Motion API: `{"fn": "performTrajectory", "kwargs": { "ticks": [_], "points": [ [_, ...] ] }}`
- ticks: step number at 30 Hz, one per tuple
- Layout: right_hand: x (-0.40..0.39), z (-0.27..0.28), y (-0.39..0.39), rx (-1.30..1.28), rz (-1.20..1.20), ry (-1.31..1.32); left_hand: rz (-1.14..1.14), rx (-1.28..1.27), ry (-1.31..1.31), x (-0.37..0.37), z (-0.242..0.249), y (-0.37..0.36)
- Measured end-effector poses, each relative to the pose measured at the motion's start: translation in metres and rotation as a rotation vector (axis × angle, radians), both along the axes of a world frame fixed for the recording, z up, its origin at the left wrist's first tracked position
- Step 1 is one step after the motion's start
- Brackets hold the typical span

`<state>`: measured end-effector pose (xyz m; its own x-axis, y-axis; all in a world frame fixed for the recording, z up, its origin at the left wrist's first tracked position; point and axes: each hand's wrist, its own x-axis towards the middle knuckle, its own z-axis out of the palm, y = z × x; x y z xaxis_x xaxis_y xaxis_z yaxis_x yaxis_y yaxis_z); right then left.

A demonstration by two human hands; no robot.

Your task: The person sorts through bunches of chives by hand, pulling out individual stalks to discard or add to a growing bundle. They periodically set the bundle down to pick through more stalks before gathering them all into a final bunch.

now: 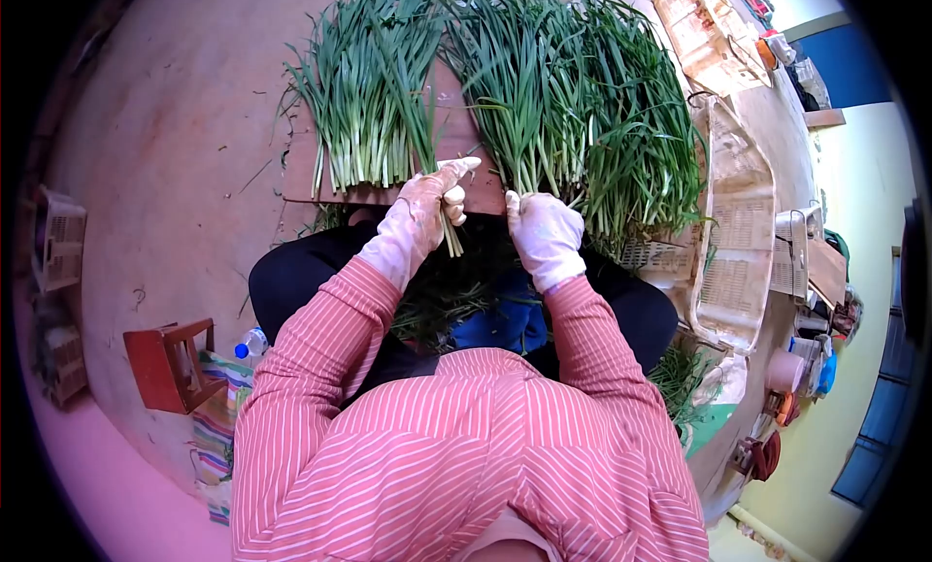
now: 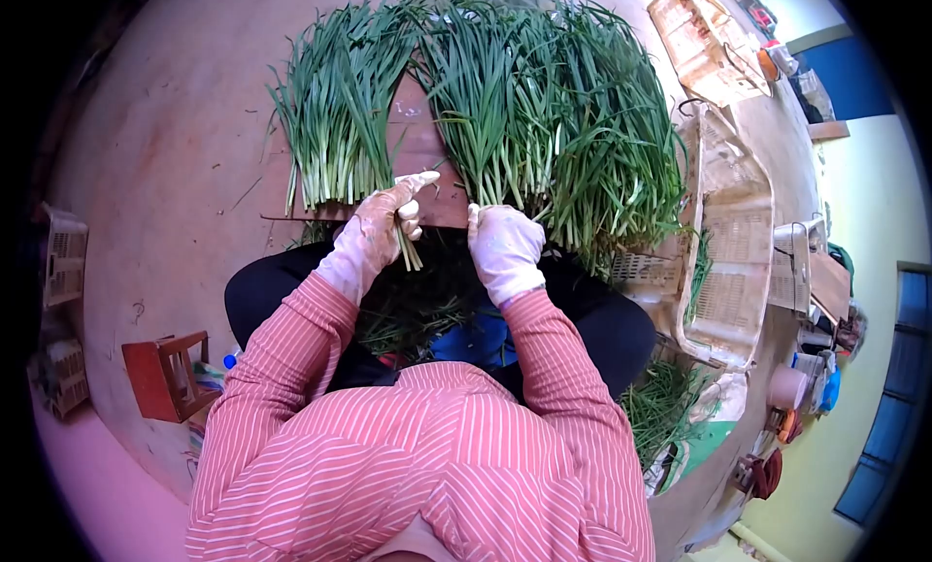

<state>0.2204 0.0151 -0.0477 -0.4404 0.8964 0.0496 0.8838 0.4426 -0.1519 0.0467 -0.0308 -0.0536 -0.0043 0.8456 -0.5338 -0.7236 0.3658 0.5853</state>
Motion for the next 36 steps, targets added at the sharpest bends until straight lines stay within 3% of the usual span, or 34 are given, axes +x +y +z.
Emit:
{"fn": "performTrajectory", "kwargs": {
  "ticks": [4,8,11,13,15,20,25,28,29,32,33,36],
  "points": [
    [-0.001,0.032,-0.026,-0.189,-0.084,0.197,-0.016,0.091,-0.018,0.000,-0.015,-0.007],
    [0.002,0.020,-0.038,-0.144,-0.039,0.256,-0.132,0.244,-0.080,0.008,-0.020,-0.012],
    [0.001,0.013,-0.044,-0.217,-0.035,0.347,-0.082,0.209,-0.148,0.015,-0.014,-0.017],
    [0.000,0.015,-0.047,-0.244,-0.010,0.270,-0.068,0.200,-0.181,0.016,-0.018,-0.018],
    [-0.002,0.016,-0.052,-0.382,0.006,0.366,-0.080,0.191,-0.200,0.018,-0.011,-0.020],
    [0.000,0.009,-0.055,-0.427,0.011,0.490,-0.103,0.157,-0.198,0.019,-0.019,-0.022],
    [0.005,0.014,-0.051,-0.721,-0.009,0.542,-0.140,0.159,-0.140,0.020,-0.012,-0.024],
    [0.001,0.041,-0.049,-0.672,-0.086,0.570,-0.136,0.162,-0.082,0.022,-0.027,-0.022],
    [0.000,0.056,-0.039,-0.682,-0.139,0.449,-0.136,0.161,-0.082,0.021,-0.026,-0.023],
    [-0.003,0.045,-0.022,-0.557,-0.261,0.777,-0.145,0.142,-0.075,0.023,-0.012,-0.026],
    [-0.005,0.045,-0.014,-0.404,-0.237,0.705,-0.151,0.143,-0.076,0.026,-0.012,-0.027],
    [-0.014,0.021,0.008,-0.390,-0.224,0.612,-0.141,0.047,-0.054,0.031,-0.015,-0.028]
  ]
}}
